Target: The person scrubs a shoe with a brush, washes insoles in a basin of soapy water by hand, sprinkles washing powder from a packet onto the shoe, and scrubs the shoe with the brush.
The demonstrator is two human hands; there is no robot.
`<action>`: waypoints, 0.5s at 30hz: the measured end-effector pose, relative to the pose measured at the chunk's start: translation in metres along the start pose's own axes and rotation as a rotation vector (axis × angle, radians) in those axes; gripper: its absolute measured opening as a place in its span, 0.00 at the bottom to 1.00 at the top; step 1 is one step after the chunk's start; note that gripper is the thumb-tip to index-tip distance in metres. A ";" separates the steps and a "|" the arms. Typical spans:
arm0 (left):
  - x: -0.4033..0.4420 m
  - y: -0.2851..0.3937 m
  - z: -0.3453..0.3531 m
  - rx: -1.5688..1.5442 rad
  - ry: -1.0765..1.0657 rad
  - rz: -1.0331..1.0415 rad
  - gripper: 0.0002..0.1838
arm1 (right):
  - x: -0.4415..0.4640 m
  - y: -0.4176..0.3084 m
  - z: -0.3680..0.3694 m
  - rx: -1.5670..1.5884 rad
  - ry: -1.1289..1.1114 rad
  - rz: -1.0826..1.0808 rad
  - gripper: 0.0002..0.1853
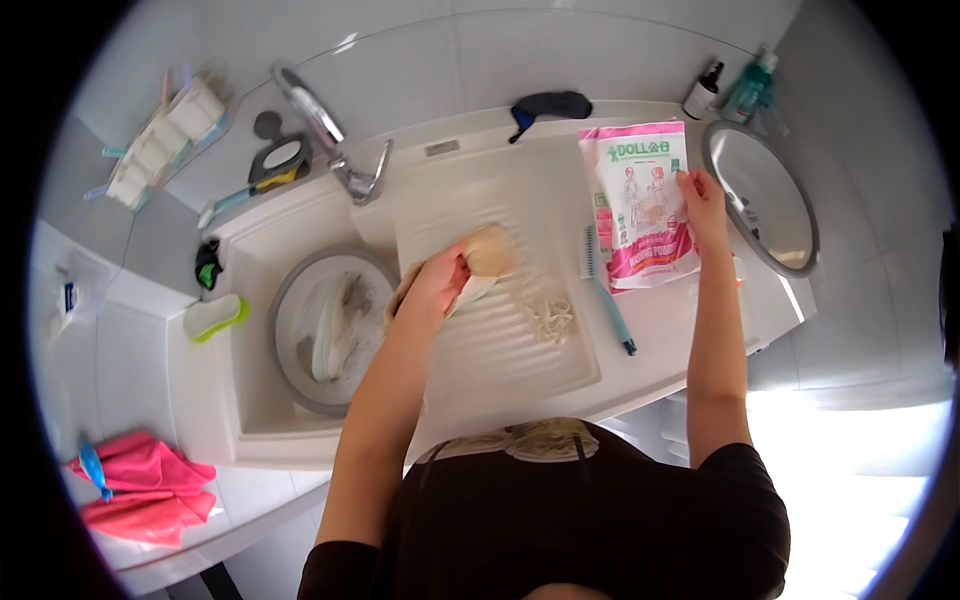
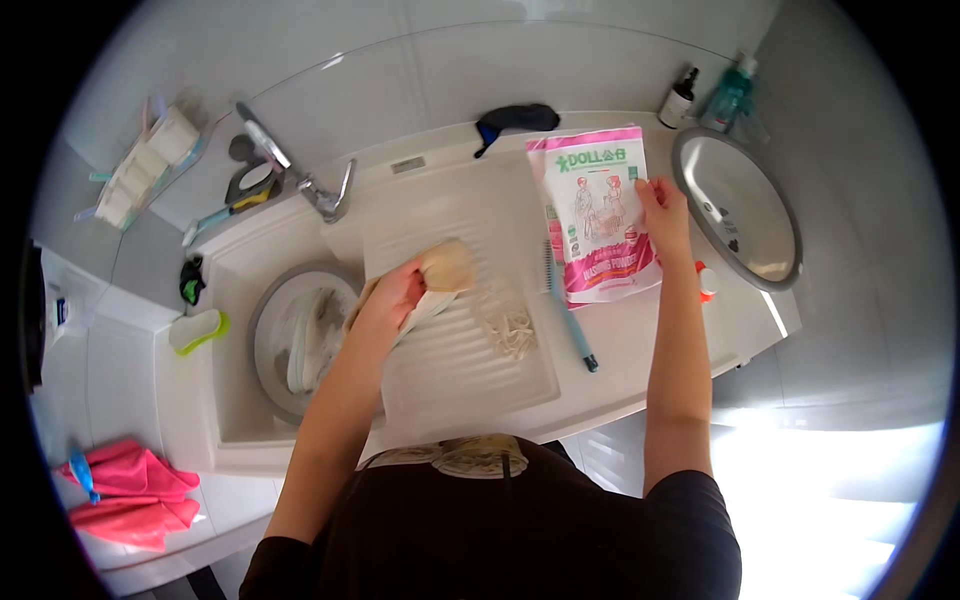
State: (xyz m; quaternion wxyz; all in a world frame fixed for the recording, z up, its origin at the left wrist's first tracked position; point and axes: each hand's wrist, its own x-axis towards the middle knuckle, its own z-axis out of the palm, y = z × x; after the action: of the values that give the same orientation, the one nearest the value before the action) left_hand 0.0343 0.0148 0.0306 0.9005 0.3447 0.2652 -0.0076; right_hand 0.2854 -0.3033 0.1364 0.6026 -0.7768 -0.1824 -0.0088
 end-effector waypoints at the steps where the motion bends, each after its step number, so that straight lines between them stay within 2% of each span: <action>1: -0.002 0.000 0.000 -0.010 0.019 0.009 0.18 | 0.000 -0.015 0.010 -0.127 -0.041 -0.130 0.11; 2: -0.003 0.000 0.001 -0.022 0.029 0.006 0.17 | -0.002 -0.028 0.021 -0.244 -0.052 -0.273 0.10; 3: -0.003 0.000 0.002 -0.032 0.032 -0.001 0.17 | -0.008 -0.048 0.035 -0.240 -0.062 -0.274 0.10; 5: 0.007 -0.005 -0.008 -0.078 0.031 0.023 0.17 | -0.023 -0.082 0.061 -0.535 -0.068 -0.567 0.10; 6: 0.008 -0.005 -0.008 -0.086 0.052 0.027 0.17 | -0.027 -0.091 0.072 -0.534 -0.070 -0.568 0.10; 8: 0.003 -0.004 -0.004 -0.097 0.075 0.031 0.17 | -0.034 -0.105 0.092 -0.651 -0.149 -0.762 0.10; 9: -0.003 0.000 0.002 -0.085 0.060 0.037 0.17 | -0.037 -0.109 0.101 -0.650 -0.153 -0.764 0.10; 15: -0.007 0.005 0.004 -0.122 0.019 -0.002 0.17 | -0.055 -0.130 0.140 -0.711 -0.316 -1.210 0.10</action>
State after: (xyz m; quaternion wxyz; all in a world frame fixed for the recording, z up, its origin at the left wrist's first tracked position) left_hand 0.0315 0.0150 0.0394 0.9172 0.2890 0.2742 0.0110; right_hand 0.1669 -0.1599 0.2070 0.1693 -0.6807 -0.6521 -0.2876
